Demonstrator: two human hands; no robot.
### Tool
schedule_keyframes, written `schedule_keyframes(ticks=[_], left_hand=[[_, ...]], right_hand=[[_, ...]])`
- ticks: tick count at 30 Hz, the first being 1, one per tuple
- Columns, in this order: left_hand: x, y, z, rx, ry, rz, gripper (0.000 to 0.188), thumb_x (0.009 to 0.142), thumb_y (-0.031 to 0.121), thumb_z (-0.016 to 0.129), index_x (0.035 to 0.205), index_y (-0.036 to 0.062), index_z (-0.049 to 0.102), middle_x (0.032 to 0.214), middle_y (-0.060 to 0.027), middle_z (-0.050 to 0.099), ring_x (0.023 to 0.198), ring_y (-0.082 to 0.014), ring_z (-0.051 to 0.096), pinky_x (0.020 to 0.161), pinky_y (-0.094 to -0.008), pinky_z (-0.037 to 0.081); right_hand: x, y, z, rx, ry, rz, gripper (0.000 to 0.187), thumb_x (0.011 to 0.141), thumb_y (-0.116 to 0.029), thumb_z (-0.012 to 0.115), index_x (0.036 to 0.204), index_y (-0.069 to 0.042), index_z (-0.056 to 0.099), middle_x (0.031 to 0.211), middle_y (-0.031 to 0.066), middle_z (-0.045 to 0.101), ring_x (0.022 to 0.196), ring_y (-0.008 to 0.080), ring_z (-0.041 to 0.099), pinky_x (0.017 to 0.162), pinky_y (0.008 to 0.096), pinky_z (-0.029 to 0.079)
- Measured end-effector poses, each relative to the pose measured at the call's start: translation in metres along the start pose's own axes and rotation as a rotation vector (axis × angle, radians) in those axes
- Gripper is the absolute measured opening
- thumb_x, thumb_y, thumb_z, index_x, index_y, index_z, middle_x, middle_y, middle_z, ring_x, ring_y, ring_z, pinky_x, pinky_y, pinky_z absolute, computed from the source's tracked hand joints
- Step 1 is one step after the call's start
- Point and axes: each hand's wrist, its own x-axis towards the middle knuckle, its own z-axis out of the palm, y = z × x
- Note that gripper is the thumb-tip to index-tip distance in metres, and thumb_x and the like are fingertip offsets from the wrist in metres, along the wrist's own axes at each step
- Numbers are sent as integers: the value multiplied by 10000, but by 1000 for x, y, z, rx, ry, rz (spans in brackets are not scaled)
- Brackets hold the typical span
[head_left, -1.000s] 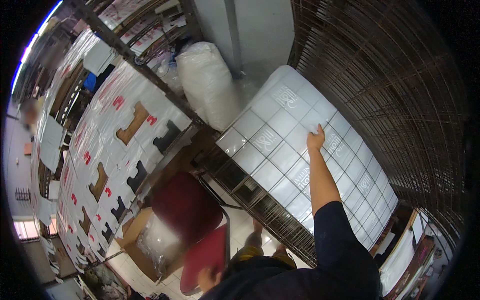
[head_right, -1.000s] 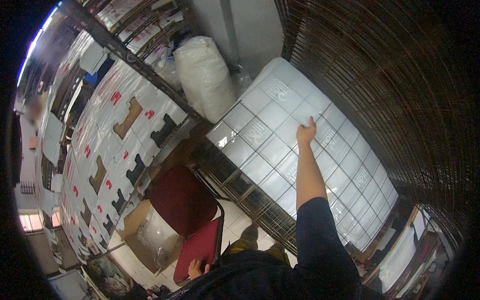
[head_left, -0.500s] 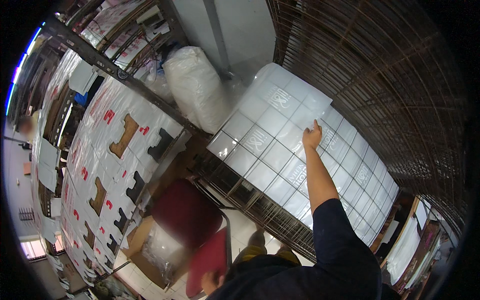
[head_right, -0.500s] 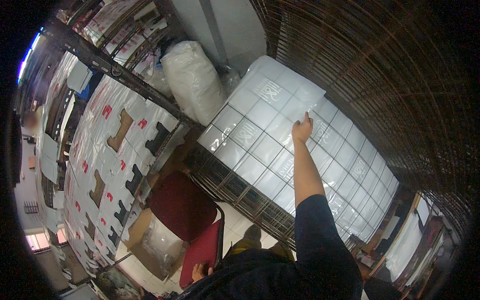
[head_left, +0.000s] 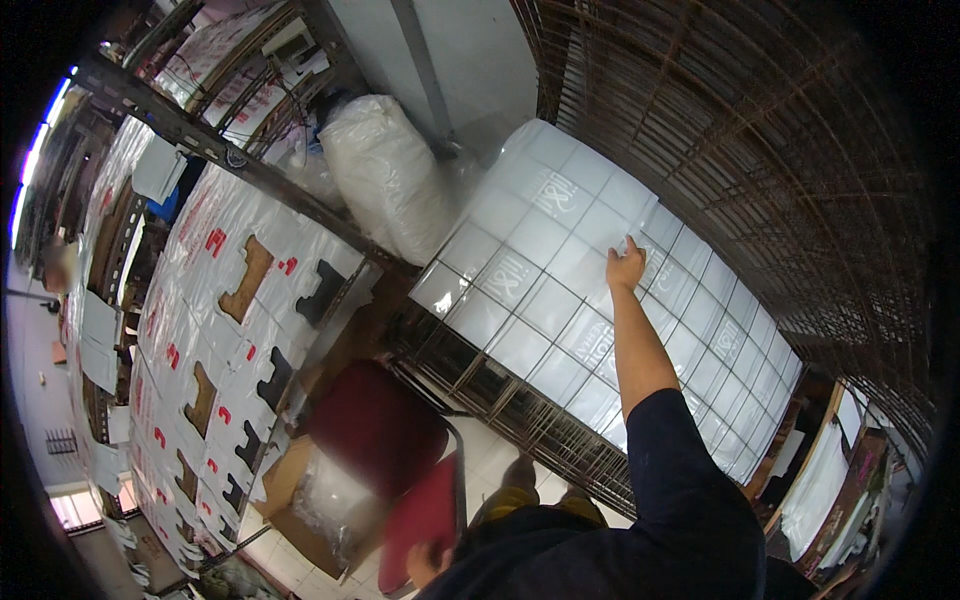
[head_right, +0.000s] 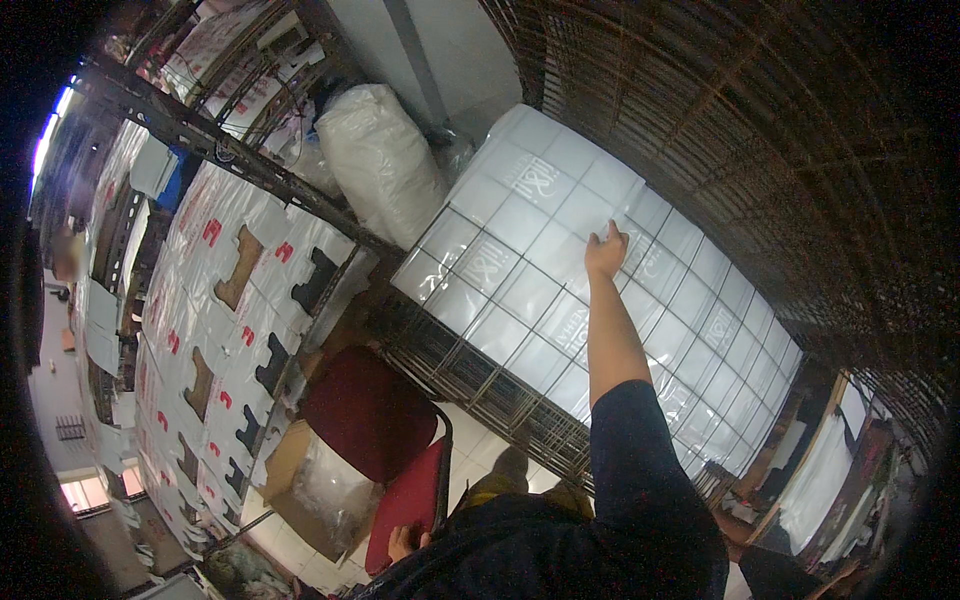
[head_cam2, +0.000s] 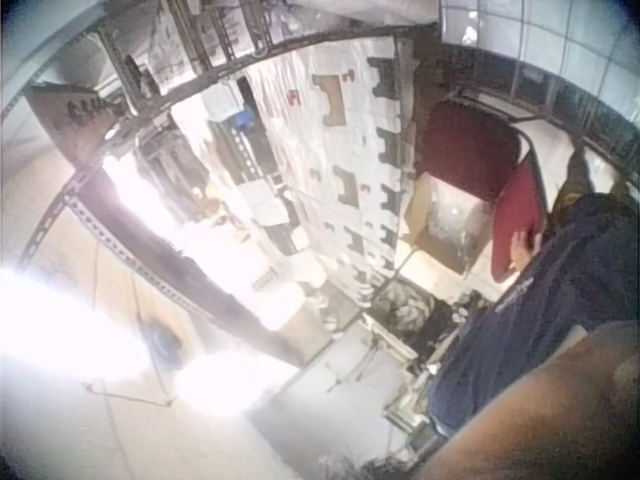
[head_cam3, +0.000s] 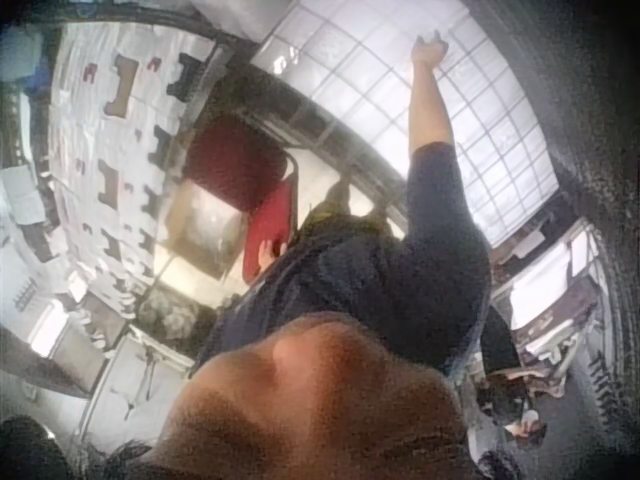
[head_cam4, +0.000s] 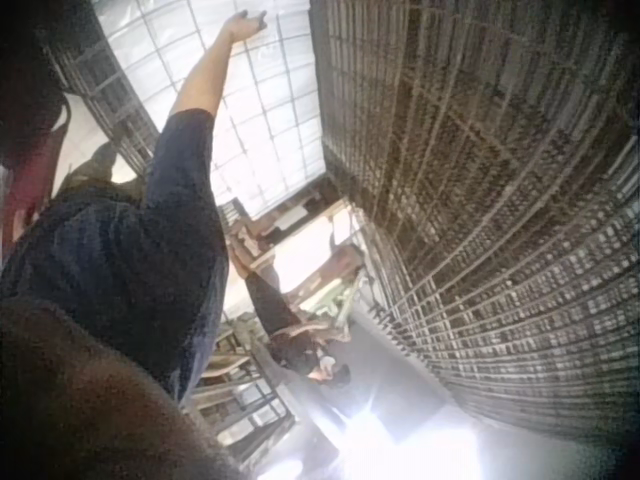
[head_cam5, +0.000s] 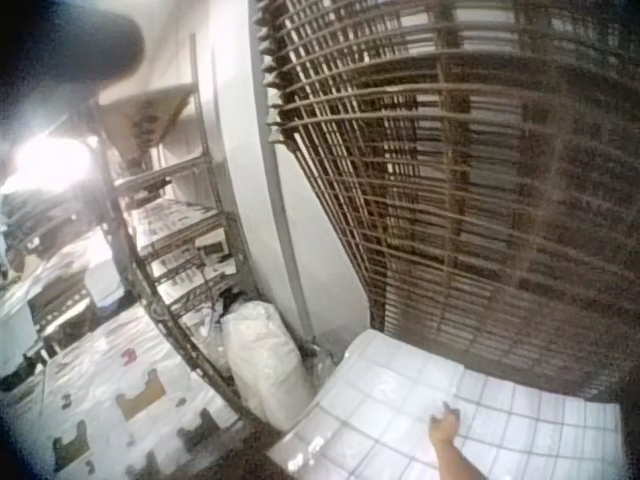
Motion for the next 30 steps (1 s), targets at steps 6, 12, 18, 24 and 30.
schedule_keyframes(ticks=[6,12,18,24,30], left_hand=[[-2,-5,4,0,-14,-35,467,668,374,667,1036,96,596,1029,-172,576,1005,-358,509,878,-449,382],[-3,-9,4,-57,-51,-11,491,680,404,655,1040,76,595,1047,-181,573,1016,-367,505,883,-450,377],[-3,1,7,-13,152,78,425,673,372,659,937,41,621,898,-225,579,863,-413,541,792,-467,425],[-3,18,-6,40,195,86,446,654,372,665,937,30,623,893,-217,570,848,-365,557,753,-427,439],[-5,29,-16,-63,52,66,431,682,375,641,937,29,616,884,-215,575,853,-371,552,738,-415,438]], right_hand=[[9,13,10,-41,80,-32,491,652,-144,709,1103,-16,565,838,136,547,804,276,538,721,366,456],[12,19,15,-26,107,-57,480,659,-146,700,1098,-10,563,837,139,547,803,282,538,725,372,455],[12,24,19,1,103,-46,419,697,-103,633,1097,-3,559,839,145,552,789,289,559,706,373,463],[11,17,9,122,45,66,393,719,-100,620,1095,-4,559,850,144,560,794,281,570,708,363,469],[-4,1,-11,103,128,113,462,729,-171,641,1146,-22,508,943,162,563,897,309,551,777,394,458]])
